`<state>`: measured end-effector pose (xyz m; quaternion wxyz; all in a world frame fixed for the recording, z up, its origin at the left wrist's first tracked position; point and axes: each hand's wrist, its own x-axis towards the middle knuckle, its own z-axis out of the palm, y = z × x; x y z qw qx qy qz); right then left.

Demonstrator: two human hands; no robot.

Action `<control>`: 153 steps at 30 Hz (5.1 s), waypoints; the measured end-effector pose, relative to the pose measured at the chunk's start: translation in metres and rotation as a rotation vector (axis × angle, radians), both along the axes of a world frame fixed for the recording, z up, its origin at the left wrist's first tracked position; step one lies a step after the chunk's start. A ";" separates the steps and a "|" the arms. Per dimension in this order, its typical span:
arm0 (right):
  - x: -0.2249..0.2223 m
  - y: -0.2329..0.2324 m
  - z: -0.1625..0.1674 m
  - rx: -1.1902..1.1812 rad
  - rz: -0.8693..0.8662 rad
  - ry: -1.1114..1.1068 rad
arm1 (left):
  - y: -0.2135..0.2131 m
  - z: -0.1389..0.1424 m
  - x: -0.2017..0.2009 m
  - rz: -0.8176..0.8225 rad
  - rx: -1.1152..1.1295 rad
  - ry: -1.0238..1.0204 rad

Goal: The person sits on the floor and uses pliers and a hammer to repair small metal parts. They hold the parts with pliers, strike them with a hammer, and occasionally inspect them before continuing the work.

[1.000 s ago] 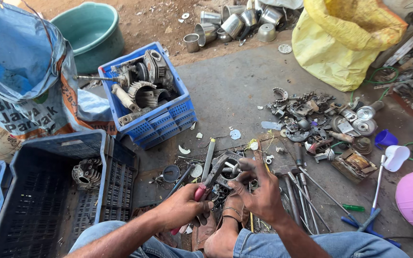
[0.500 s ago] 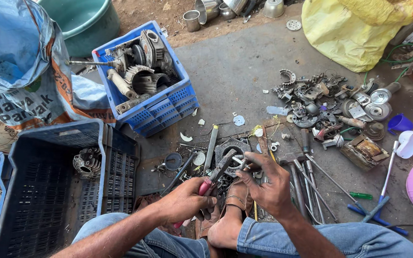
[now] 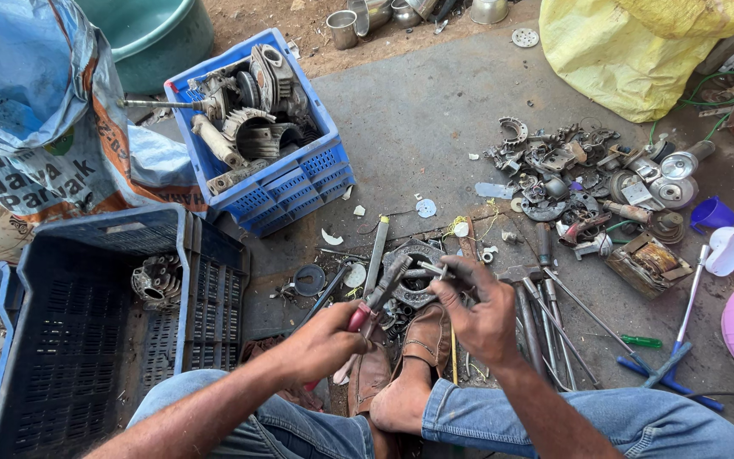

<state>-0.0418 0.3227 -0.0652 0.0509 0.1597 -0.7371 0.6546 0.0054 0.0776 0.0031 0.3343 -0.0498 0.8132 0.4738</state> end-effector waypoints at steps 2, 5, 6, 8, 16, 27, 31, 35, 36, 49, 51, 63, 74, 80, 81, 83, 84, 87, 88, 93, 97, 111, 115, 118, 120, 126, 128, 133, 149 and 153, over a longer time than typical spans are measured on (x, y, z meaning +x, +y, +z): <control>-0.001 0.001 0.000 -0.022 0.005 -0.013 | -0.002 -0.002 -0.001 0.021 0.019 -0.017; 0.001 0.001 0.001 -0.016 -0.006 0.024 | -0.004 -0.005 -0.003 0.070 0.089 0.083; 0.002 -0.001 0.001 -0.023 -0.006 0.017 | -0.005 -0.005 -0.002 0.092 0.118 0.130; 0.004 -0.004 0.001 0.022 0.025 0.037 | -0.008 -0.005 -0.004 0.122 0.072 0.083; -0.022 0.003 -0.015 0.568 0.062 -0.175 | -0.026 0.014 -0.010 0.248 0.094 0.169; -0.049 0.039 -0.079 0.713 0.046 -0.230 | -0.047 0.064 -0.006 0.543 0.118 0.084; -0.055 0.048 -0.097 0.811 0.032 -0.300 | -0.068 0.079 -0.008 0.477 0.362 0.194; -0.065 0.067 -0.101 0.823 -0.049 -0.382 | -0.079 0.089 -0.002 0.640 0.430 0.159; -0.067 0.070 -0.102 0.800 -0.070 -0.342 | -0.082 0.092 -0.001 0.687 0.463 0.152; -0.042 -0.134 -0.195 0.837 0.461 0.066 | -0.091 0.100 0.025 0.769 1.016 0.232; -0.038 -0.180 -0.206 0.765 0.466 0.030 | -0.097 0.099 0.027 0.810 0.993 0.273; -0.035 -0.304 -0.233 0.663 0.222 -0.554 | -0.103 0.093 0.011 0.929 0.807 0.359; -0.054 -0.123 -0.146 -0.933 0.494 -0.782 | -0.094 0.032 0.001 0.748 0.564 0.103; -0.057 -0.053 -0.057 -0.911 0.550 -0.344 | -0.056 0.016 0.005 0.376 0.324 -0.001; -0.056 -0.046 -0.048 -0.886 0.554 -0.350 | -0.049 0.015 0.006 0.298 0.234 0.002; -0.053 -0.035 -0.033 -0.841 0.565 -0.369 | -0.038 0.013 0.009 0.197 0.336 0.036; -0.051 -0.031 -0.028 -0.804 0.586 -0.318 | -0.033 0.013 0.010 0.147 0.384 0.050; -0.045 -0.025 -0.020 -0.713 0.596 -0.246 | -0.029 0.015 0.015 0.044 0.243 0.103; -0.043 -0.026 -0.018 -0.699 0.566 -0.273 | -0.029 0.016 0.016 0.033 0.246 0.104; -0.036 -0.029 -0.010 -0.720 0.555 -0.358 | -0.025 0.019 0.015 -0.002 0.241 0.168; -0.033 -0.031 -0.011 -0.745 0.558 -0.367 | -0.023 0.022 0.017 0.004 0.212 0.239; -0.026 -0.040 -0.021 -0.773 0.464 -0.400 | -0.027 0.020 0.020 -0.043 -0.043 0.463; -0.023 -0.043 -0.017 -0.777 0.452 -0.417 | -0.026 0.022 0.020 -0.040 -0.069 0.417; -0.023 -0.043 -0.016 -0.776 0.454 -0.417 | -0.026 0.024 0.020 -0.032 -0.096 0.341; -0.023 -0.042 -0.017 -0.772 0.433 -0.428 | -0.025 0.025 0.020 -0.035 -0.097 0.342; -0.023 -0.042 -0.023 -0.766 0.368 -0.463 | -0.024 0.025 0.020 -0.034 -0.110 0.395; -0.022 -0.043 -0.024 -0.789 0.396 -0.435 | -0.024 0.026 0.021 -0.030 -0.106 0.445; -0.021 -0.046 -0.023 -0.820 0.389 -0.439 | -0.021 0.037 0.023 0.005 -0.094 0.451; -0.002 -0.061 0.023 -0.096 -0.027 0.061 | -0.019 0.033 0.019 0.141 -0.029 0.291; -0.005 -0.035 0.014 0.217 -0.220 0.320 | -0.021 0.024 0.019 0.219 0.363 0.450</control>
